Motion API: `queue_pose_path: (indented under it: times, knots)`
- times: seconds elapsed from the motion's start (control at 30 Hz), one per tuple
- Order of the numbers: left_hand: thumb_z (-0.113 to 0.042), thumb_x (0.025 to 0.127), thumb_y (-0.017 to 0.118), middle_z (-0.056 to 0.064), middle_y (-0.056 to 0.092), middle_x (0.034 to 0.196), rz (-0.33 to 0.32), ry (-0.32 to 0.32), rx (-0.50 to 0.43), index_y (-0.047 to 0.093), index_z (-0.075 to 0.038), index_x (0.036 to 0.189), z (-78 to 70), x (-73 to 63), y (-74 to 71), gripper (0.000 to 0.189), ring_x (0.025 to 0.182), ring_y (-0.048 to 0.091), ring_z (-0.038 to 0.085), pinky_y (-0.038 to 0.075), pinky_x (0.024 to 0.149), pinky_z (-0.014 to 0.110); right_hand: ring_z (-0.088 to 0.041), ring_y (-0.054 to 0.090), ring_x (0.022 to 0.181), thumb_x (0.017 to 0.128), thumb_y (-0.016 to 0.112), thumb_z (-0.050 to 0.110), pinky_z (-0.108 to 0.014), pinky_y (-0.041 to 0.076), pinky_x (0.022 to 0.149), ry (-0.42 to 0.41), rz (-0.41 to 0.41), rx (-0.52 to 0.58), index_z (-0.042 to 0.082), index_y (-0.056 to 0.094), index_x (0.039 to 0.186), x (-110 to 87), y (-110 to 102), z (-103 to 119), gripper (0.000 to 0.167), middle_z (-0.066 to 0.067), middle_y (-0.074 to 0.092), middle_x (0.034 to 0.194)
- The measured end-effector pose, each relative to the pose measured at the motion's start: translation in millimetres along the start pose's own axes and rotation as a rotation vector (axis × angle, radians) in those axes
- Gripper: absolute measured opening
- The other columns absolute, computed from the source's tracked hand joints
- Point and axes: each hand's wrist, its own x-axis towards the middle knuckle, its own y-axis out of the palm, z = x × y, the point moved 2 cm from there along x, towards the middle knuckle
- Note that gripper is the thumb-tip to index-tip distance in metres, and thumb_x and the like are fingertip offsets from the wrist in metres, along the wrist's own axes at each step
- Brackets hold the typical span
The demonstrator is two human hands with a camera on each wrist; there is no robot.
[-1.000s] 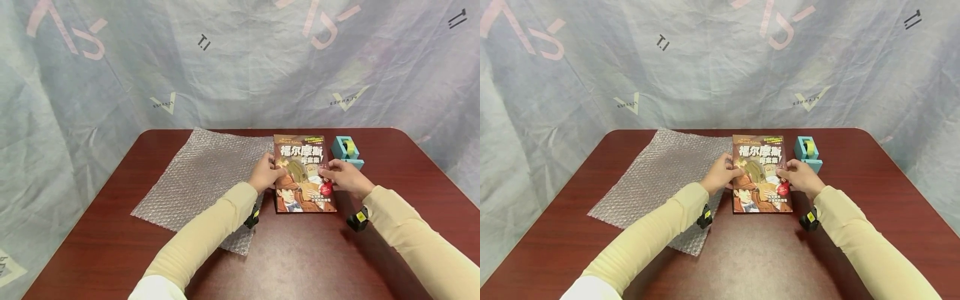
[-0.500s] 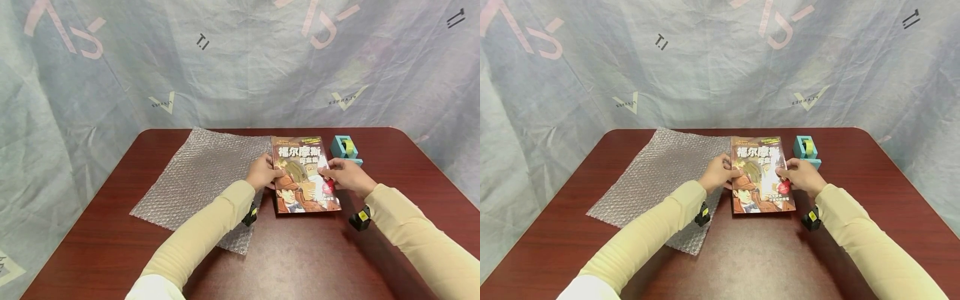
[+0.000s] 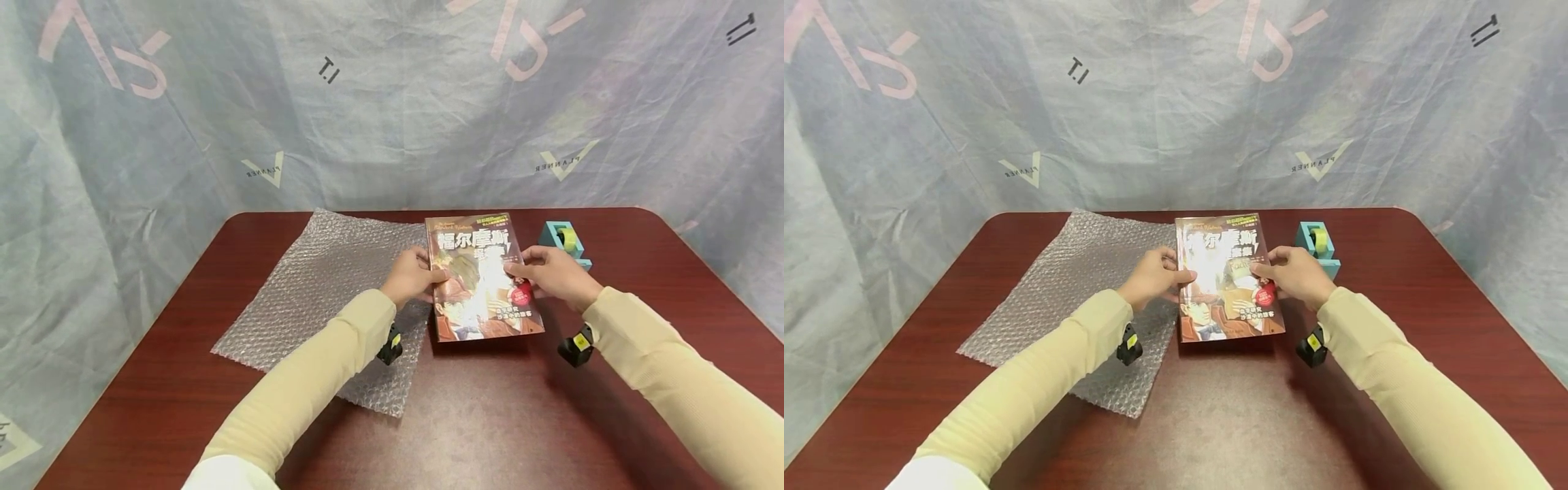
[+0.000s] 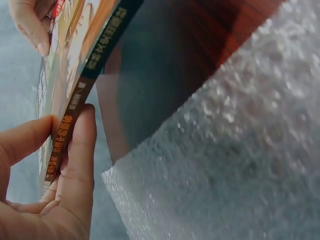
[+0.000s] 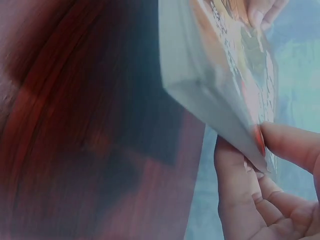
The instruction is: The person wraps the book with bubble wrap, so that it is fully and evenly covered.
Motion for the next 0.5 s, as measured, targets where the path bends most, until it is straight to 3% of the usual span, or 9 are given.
queue_pose_path:
  times: [0.3, 0.5]
  knots:
    - [-0.004, 0.094, 0.072, 0.01, 0.064, 0.089, 0.004, -0.027, 0.047, 0.049, 0.006, 0.126, 0.2, -5.0, -29.0, 0.041, 0.093, 0.07, 0.036, 0.06, 0.06, 0.032, -0.017, 0.064, 0.091, 0.101, 0.064, 0.034, -0.036, 0.059, 0.08, 0.011, -0.001, 0.009, -0.007, 0.053, 0.131, 7.9, 14.3, 21.1, 0.052, -0.02, 0.065, 0.122]
    - [-0.005, 0.094, 0.073, 0.013, 0.061, 0.101, -0.032, -0.045, 0.074, 0.049, 0.006, 0.13, 0.1, -7.6, -50.0, 0.045, 0.076, 0.064, 0.021, 0.061, 0.065, 0.035, -0.014, 0.065, 0.083, 0.1, 0.066, 0.031, -0.036, 0.06, 0.08, 0.017, -0.016, 0.007, -0.007, 0.054, 0.132, 17.7, 28.2, 37.9, 0.051, -0.02, 0.061, 0.12]
